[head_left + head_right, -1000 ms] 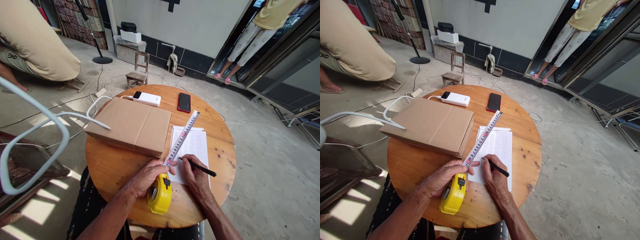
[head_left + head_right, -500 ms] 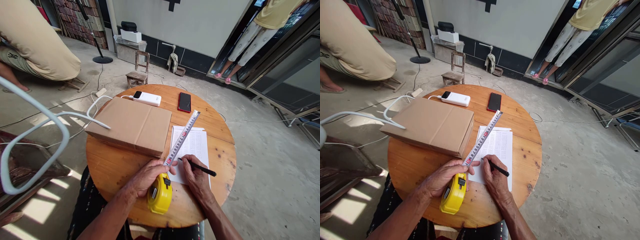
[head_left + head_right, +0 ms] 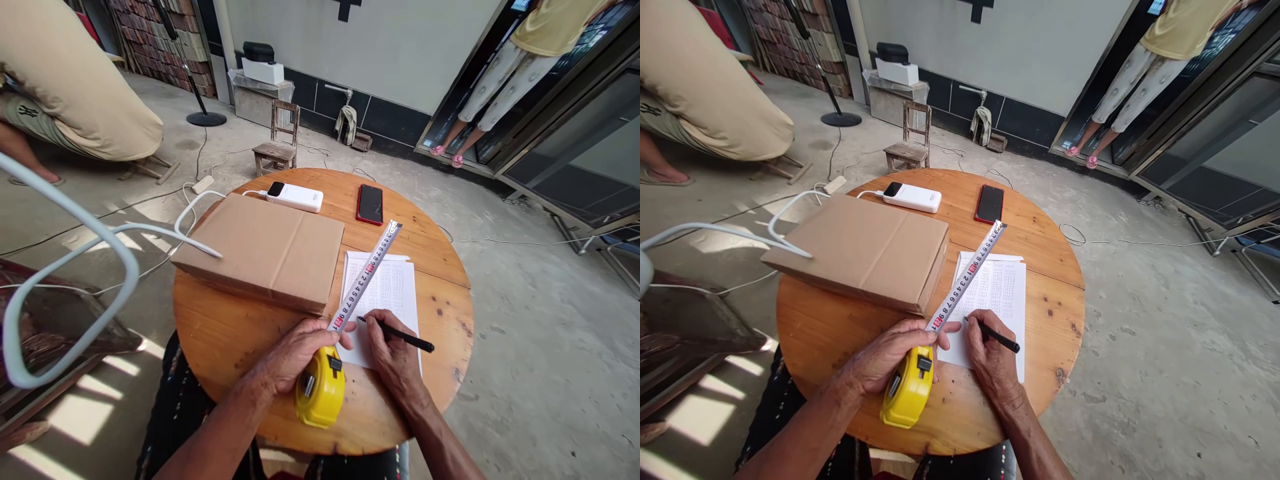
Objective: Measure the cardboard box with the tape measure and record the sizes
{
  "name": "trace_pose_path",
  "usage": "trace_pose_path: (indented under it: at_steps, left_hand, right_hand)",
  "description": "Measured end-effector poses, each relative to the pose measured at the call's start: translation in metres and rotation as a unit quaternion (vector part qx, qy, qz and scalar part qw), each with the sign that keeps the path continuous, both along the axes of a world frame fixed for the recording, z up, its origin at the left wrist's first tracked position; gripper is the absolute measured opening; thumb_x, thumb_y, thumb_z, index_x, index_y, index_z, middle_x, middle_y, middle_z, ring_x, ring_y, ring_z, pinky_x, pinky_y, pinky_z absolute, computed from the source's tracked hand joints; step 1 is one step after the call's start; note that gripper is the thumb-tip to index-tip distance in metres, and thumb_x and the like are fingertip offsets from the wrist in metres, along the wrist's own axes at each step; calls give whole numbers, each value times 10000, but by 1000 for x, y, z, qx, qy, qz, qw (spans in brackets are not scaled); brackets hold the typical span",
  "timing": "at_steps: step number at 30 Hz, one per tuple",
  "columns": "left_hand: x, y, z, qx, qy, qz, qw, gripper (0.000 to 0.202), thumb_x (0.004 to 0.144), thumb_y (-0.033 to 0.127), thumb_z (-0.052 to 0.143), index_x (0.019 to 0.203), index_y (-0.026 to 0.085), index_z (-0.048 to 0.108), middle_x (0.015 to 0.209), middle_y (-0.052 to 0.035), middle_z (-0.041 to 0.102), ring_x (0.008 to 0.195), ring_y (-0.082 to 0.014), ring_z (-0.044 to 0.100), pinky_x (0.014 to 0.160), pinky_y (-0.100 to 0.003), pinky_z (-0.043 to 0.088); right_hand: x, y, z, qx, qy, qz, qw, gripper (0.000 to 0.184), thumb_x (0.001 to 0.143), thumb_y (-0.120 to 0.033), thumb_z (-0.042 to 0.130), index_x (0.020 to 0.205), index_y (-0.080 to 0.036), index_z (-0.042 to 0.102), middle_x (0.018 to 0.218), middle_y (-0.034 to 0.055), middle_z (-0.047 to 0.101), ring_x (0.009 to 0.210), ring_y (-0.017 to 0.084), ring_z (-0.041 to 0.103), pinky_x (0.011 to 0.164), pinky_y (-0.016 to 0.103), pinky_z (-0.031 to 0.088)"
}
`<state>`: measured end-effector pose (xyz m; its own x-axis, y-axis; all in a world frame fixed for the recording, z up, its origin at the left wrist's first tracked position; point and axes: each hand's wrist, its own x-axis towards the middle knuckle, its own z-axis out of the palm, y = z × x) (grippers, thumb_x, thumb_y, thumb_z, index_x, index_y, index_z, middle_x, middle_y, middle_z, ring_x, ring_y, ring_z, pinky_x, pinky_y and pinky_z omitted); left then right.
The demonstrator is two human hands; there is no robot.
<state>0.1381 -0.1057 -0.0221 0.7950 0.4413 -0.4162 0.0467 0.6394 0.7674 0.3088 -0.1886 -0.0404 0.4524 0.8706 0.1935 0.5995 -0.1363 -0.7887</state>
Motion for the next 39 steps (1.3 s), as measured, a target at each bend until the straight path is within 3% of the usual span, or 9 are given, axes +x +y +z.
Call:
trace_pose_path:
  at_steps: [6,14,19,25,39]
  left_hand:
    - [1,-1,3,4,7,-8,1000,210,811,250,502,833,129,672,1080,-115,687,566,-116,595,556,-241,429]
    - [2,-1,5,-16,-2,-11,1000,205,813,262,507,840,124,656,744,-85,711,571,-155,613,548,-251,442]
    - [2,0,6,-20,1,-8,1000,194,796,271,534,817,122,657,853,-98,715,541,-137,611,530,-244,445]
    - [2,0,6,-34,-4,-11,999,208,787,303,551,832,131,661,721,-73,703,554,-153,622,530,-244,447]
    - [3,1,6,-38,-2,-9,999,204,772,310,569,809,132,661,814,-86,716,527,-140,616,527,-245,443]
  right_hand:
    - [1,-1,-1,24,16,-29,999,194,892,-316,474,817,-187,598,752,26,633,707,165,554,610,263,421]
    - [1,-1,-1,23,23,-41,999,190,887,-321,484,807,-188,594,733,15,627,681,156,544,599,255,416]
    - [0,-1,-1,20,23,-41,999,190,885,-325,485,816,-187,596,746,20,633,691,159,553,591,255,415]
    - [0,-1,-1,19,25,-39,999,187,884,-319,484,810,-185,593,733,15,624,662,150,538,583,254,414]
    - [1,0,0,15,21,-36,999,194,879,-327,483,806,-185,593,680,1,588,610,139,498,550,246,400]
